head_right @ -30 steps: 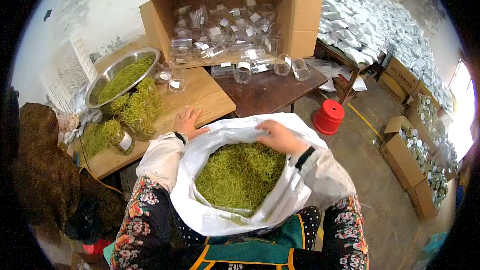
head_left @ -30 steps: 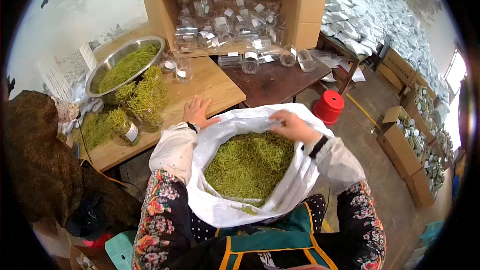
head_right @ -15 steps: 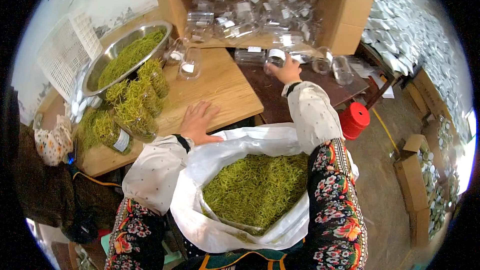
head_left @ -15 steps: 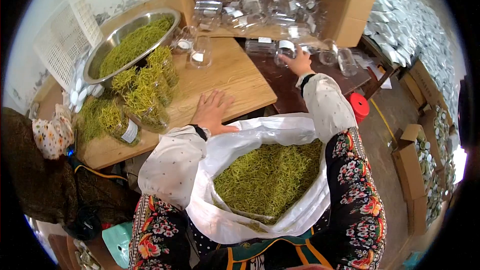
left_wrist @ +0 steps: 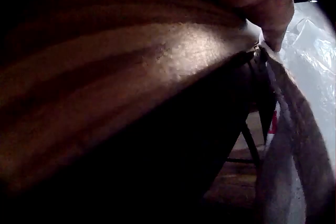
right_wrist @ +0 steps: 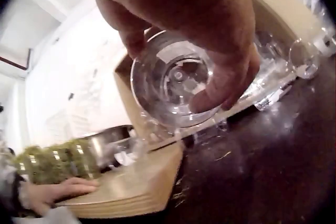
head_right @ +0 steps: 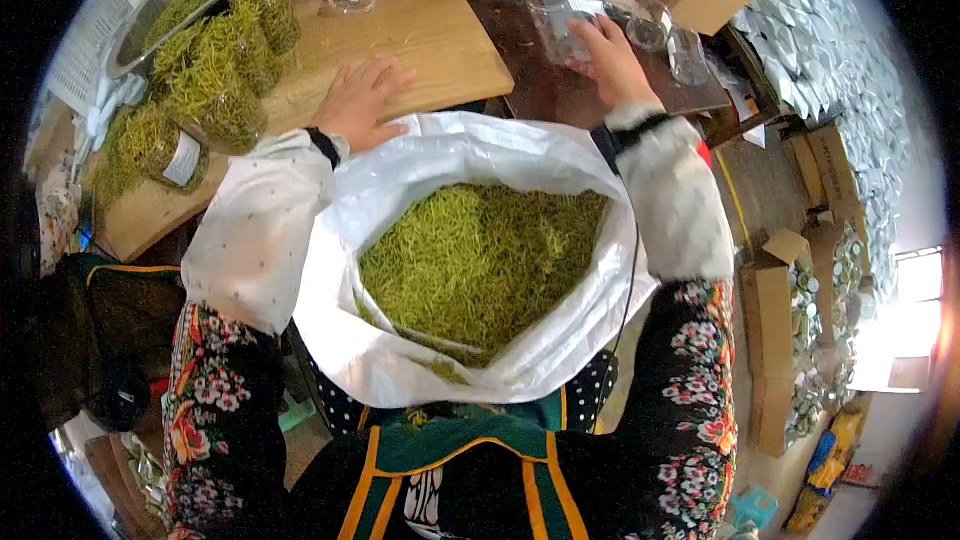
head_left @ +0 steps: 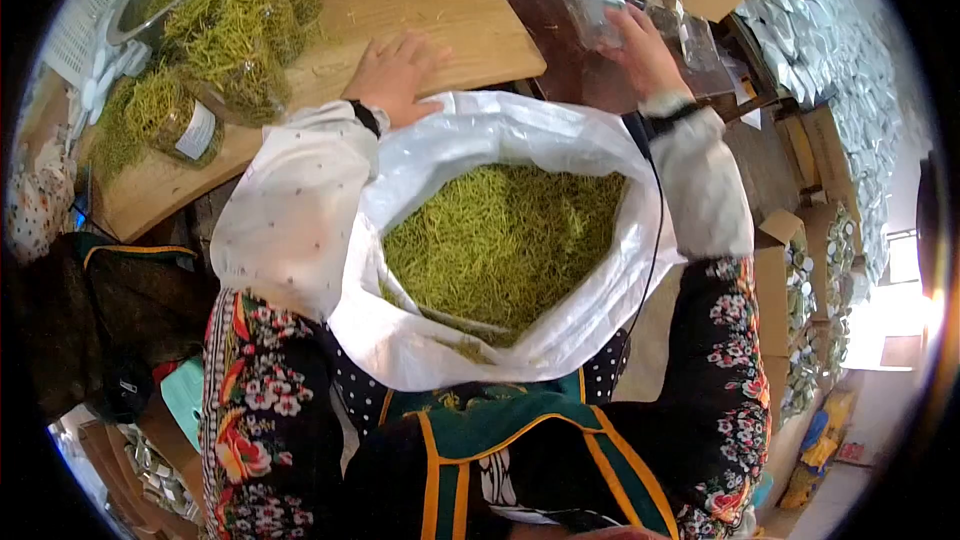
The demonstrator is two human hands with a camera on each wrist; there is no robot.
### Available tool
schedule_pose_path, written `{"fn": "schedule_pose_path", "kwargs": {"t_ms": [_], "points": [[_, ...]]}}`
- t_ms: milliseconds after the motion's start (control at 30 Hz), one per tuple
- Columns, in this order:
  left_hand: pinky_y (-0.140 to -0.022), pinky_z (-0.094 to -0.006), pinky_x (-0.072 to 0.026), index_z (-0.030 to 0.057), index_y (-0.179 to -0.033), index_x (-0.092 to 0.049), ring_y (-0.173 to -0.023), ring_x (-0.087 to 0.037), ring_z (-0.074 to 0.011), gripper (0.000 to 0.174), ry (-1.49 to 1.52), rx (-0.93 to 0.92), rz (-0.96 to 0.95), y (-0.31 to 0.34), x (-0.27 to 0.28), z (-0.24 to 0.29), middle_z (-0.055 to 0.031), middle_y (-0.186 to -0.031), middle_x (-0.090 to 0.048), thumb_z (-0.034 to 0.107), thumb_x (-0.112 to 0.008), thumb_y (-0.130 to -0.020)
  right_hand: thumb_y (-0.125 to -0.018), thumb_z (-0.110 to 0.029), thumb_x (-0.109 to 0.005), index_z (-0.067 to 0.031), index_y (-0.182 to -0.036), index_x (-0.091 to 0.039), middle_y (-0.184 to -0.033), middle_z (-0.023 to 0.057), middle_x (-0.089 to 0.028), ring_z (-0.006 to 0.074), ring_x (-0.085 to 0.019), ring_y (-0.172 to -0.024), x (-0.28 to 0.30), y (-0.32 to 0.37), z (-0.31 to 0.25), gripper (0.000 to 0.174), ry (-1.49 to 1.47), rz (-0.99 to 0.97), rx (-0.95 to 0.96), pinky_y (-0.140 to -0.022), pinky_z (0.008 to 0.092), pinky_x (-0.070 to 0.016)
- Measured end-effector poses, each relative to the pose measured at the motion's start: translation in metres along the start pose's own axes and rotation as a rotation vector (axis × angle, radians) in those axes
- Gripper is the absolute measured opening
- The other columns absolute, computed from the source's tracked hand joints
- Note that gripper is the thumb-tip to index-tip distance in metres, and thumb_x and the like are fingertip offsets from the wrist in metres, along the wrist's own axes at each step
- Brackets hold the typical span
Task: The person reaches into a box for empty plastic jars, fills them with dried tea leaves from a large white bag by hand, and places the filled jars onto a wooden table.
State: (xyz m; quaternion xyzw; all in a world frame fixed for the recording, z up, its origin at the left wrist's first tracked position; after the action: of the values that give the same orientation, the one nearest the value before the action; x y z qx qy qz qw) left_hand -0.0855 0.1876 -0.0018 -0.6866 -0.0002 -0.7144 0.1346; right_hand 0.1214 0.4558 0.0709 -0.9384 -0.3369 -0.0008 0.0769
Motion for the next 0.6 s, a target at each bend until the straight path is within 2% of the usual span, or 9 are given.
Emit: {"fn": "schedule_pose_path", "kwargs": {"t_ms": [100, 200, 233, 300, 367, 433, 500, 567, 600], "points": [[-0.120, -0.0631, -0.0192, 0.0247, -0.156, -0.037, -0.150, -0.028, -0.0363, 0.079, -0.013, 0.009, 0.032, 0.002, 0.005, 0.000, -0.0141, -0.156, -0.037, 0.043, -0.072, -0.087, -0.095, -0.017, -0.065, -0.0060, -0.154, -0.037, -0.138, 0.0139, -0.055, 0.0252, -0.060, -0.119, -0.011, 0.113, -0.017, 0.066, -0.091, -0.189, -0.033, -0.094, 0.0395, -0.0561], [-0.120, -0.0604, -0.0207, 0.0248, -0.156, -0.037, -0.150, -0.028, -0.0366, 0.077, -0.008, -0.031, 0.081, 0.004, 0.006, 0.001, -0.0137, -0.157, -0.037, 0.040, -0.071, -0.089, -0.083, -0.008, -0.065, -0.0054, -0.157, -0.032, -0.147, 0.0165, -0.048, 0.0284, -0.055, -0.128, -0.007, 0.227, 0.023, 0.081, 0.137, -0.234, -0.144, -0.107, 0.0408, -0.0465], [-0.120, -0.0604, -0.0207, 0.0248, -0.156, -0.037, -0.150, -0.028, -0.0366, 0.077, -0.010, -0.031, 0.082, 0.004, 0.005, 0.001, -0.0137, -0.157, -0.037, 0.040, -0.071, -0.089, -0.083, -0.010, -0.065, -0.0049, -0.157, -0.033, -0.147, 0.0165, -0.048, 0.0284, -0.056, -0.127, -0.012, 0.259, 0.045, 0.081, 0.139, -0.265, -0.084, -0.102, 0.0399, -0.0492], [-0.120, -0.0581, -0.0230, 0.0247, -0.157, -0.036, -0.149, -0.030, -0.0370, 0.077, -0.034, -0.015, 0.082, 0.002, 0.003, -0.001, -0.0135, -0.156, -0.038, 0.041, -0.070, -0.090, -0.085, -0.011, -0.065, -0.0040, -0.157, -0.033, -0.145, 0.0175, -0.049, 0.0263, -0.060, -0.116, -0.032, 0.329, 0.092, 0.079, -0.040, -0.202, -0.396, -0.093, 0.0367, -0.0536], [-0.119, -0.0543, -0.0256, 0.0222, -0.155, -0.039, -0.145, -0.033, -0.0391, 0.077, 0.015, -0.071, 0.100, 0.002, -0.001, -0.006, -0.0154, -0.155, -0.038, 0.044, -0.070, -0.089, -0.090, -0.012, -0.066, -0.0028, -0.157, -0.030, -0.130, 0.0185, -0.058, 0.0238, -0.062, -0.106, -0.047, 0.378, 0.135, 0.077, -0.178, -0.126, -0.452, -0.087, 0.0366, -0.0551], [-0.118, -0.0515, -0.0275, 0.0197, -0.153, -0.043, -0.142, -0.034, -0.0411, 0.077, 0.122, -0.070, 0.043, 0.004, -0.006, -0.006, -0.0185, -0.154, -0.038, 0.047, -0.071, -0.087, -0.092, -0.015, -0.069, -0.0018, -0.157, -0.029, -0.129, 0.0190, -0.059, 0.0240, -0.062, -0.106, -0.062, 0.414, 0.154, 0.078, -0.224, -0.092, -0.554, -0.087, 0.0373, -0.0555], [-0.118, -0.0498, -0.0288, 0.0179, -0.150, -0.048, -0.141, -0.034, -0.0411, 0.077, 0.164, -0.094, 0.056, 0.022, -0.011, 0.015, -0.0204, -0.154, -0.036, 0.049, -0.073, -0.085, -0.094, -0.019, -0.071, -0.0020, -0.158, -0.028, -0.130, 0.0198, -0.058, 0.0236, -0.063, -0.106, -0.072, 0.430, 0.162, 0.079, -0.216, -0.095, -0.527, -0.087, 0.0358, -0.0554], [-0.120, -0.0502, -0.0266, 0.0177, -0.146, -0.053, -0.142, -0.033, -0.0432, 0.074, 0.255, -0.233, 0.101, 0.053, -0.013, 0.049, -0.0218, -0.154, -0.038, 0.051, -0.074, -0.083, -0.095, -0.026, -0.072, -0.0027, -0.156, -0.034, -0.134, 0.0206, -0.058, 0.0264, -0.060, -0.115, -0.075, 0.429, 0.162, 0.076, -0.203, -0.119, -0.433, -0.097, 0.0377, -0.0520], [-0.118, -0.0496, -0.0293, 0.0149, -0.143, -0.055, -0.141, -0.035, -0.0430, 0.072, 0.352, -0.239, 0.071, 0.077, -0.009, 0.069, -0.0230, -0.153, -0.038, 0.049, -0.075, -0.083, -0.095, -0.030, -0.072, -0.0030, -0.154, -0.038, -0.136, 0.0205, -0.058, 0.0280, -0.058, -0.121, -0.073, 0.422, 0.161, 0.073, 0.018, -0.162, -0.300, -0.102, 0.0381, -0.0484]]}}
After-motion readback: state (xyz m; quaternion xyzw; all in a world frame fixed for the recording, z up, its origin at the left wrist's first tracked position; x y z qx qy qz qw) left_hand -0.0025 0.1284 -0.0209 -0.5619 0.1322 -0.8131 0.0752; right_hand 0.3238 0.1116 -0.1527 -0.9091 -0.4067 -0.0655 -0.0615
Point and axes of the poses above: each hand's wrist, its own y-axis away from the middle knuckle, its own x-axis out of the back of the hand, z = x × y, the point moved 9 cm from there along -y, towards the middle knuckle
